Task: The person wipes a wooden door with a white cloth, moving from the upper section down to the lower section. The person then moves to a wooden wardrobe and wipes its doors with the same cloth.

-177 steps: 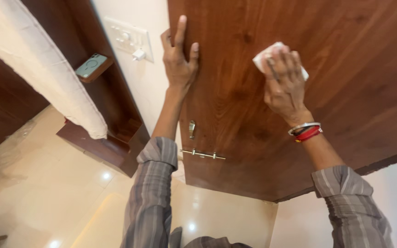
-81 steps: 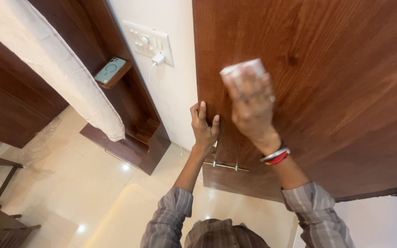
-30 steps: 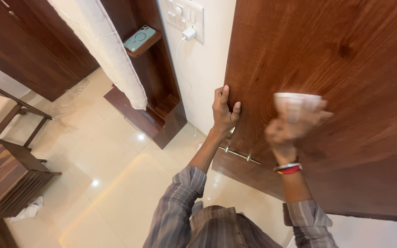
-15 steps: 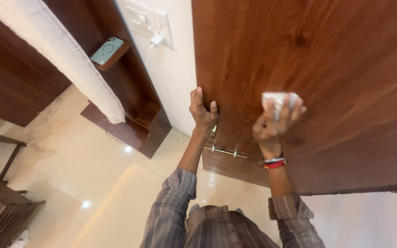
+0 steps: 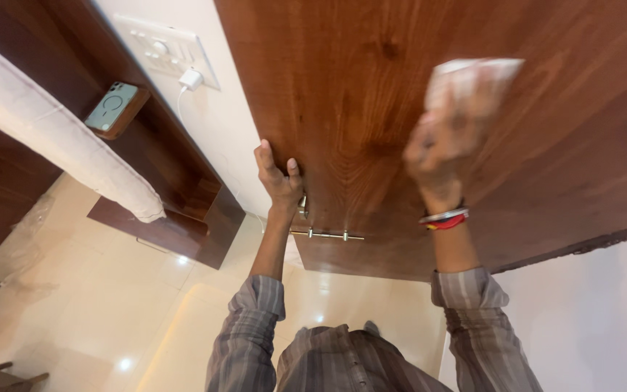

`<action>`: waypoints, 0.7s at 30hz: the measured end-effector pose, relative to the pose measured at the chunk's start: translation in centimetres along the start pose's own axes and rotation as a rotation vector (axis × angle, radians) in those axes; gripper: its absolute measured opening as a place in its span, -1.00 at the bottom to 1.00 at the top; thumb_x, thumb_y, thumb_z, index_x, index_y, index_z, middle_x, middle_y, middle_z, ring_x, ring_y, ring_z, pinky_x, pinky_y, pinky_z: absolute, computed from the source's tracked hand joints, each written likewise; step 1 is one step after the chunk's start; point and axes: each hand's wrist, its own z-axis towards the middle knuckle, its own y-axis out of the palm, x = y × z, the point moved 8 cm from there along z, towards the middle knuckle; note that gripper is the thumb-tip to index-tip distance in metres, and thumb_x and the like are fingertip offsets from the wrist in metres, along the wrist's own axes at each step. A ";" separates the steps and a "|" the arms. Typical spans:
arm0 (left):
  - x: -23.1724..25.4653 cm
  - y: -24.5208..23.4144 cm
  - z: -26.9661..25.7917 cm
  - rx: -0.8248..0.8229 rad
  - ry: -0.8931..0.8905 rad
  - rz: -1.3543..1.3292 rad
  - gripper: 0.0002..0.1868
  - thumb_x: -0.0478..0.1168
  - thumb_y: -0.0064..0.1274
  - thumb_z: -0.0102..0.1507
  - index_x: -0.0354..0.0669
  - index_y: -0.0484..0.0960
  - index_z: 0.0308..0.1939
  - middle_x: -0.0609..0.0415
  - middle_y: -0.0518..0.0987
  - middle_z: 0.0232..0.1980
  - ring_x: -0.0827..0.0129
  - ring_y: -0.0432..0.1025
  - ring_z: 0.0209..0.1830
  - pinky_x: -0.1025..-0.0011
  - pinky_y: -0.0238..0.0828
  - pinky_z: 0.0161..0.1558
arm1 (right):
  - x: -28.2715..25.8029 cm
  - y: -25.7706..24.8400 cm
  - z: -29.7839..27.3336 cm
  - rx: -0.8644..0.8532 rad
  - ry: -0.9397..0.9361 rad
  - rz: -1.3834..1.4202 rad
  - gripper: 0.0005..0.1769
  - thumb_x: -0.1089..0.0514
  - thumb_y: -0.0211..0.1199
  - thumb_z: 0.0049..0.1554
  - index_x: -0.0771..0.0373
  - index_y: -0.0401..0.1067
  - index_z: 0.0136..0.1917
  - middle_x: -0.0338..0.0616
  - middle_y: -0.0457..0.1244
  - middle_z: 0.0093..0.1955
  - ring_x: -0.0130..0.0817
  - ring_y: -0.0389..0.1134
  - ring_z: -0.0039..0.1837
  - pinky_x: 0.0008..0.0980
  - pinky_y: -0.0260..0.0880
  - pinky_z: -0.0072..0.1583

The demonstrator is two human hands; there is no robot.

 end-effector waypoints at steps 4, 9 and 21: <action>-0.8 -0.3 -0.8 -0.014 -0.020 0.027 -0.32 0.07 -0.12 0.52 0.06 -0.07 0.61 -0.27 0.40 0.19 -0.07 0.41 0.09 0.09 0.43 0.06 | -1.9 1.7 -6.2 -0.118 -0.151 0.071 -0.58 0.26 0.11 0.29 0.39 0.48 0.38 0.09 0.11 0.57 0.14 0.02 0.62 0.19 0.04 0.60; -0.6 -0.7 -0.1 -0.034 -0.105 -0.018 -0.29 0.07 -0.05 0.48 -0.06 0.02 0.59 -0.24 0.36 0.27 -0.07 0.35 0.26 0.02 0.34 0.28 | 5.0 -3.1 -9.2 -0.009 0.081 -0.112 -0.52 0.10 -0.01 0.39 0.34 0.24 0.50 0.12 -0.06 0.64 0.13 -0.09 0.69 0.16 -0.06 0.63; 12.9 2.0 2.8 -0.083 -0.100 0.491 -0.27 -0.16 0.10 0.44 -0.14 0.13 0.62 -0.26 -0.03 0.69 -0.22 -0.14 0.75 -0.19 -0.10 0.64 | 16.1 -11.5 -0.6 0.141 0.188 -0.125 -0.41 -0.06 -0.13 0.51 0.18 -0.05 0.69 0.08 -0.29 0.75 0.06 -0.26 0.72 0.03 -0.18 0.68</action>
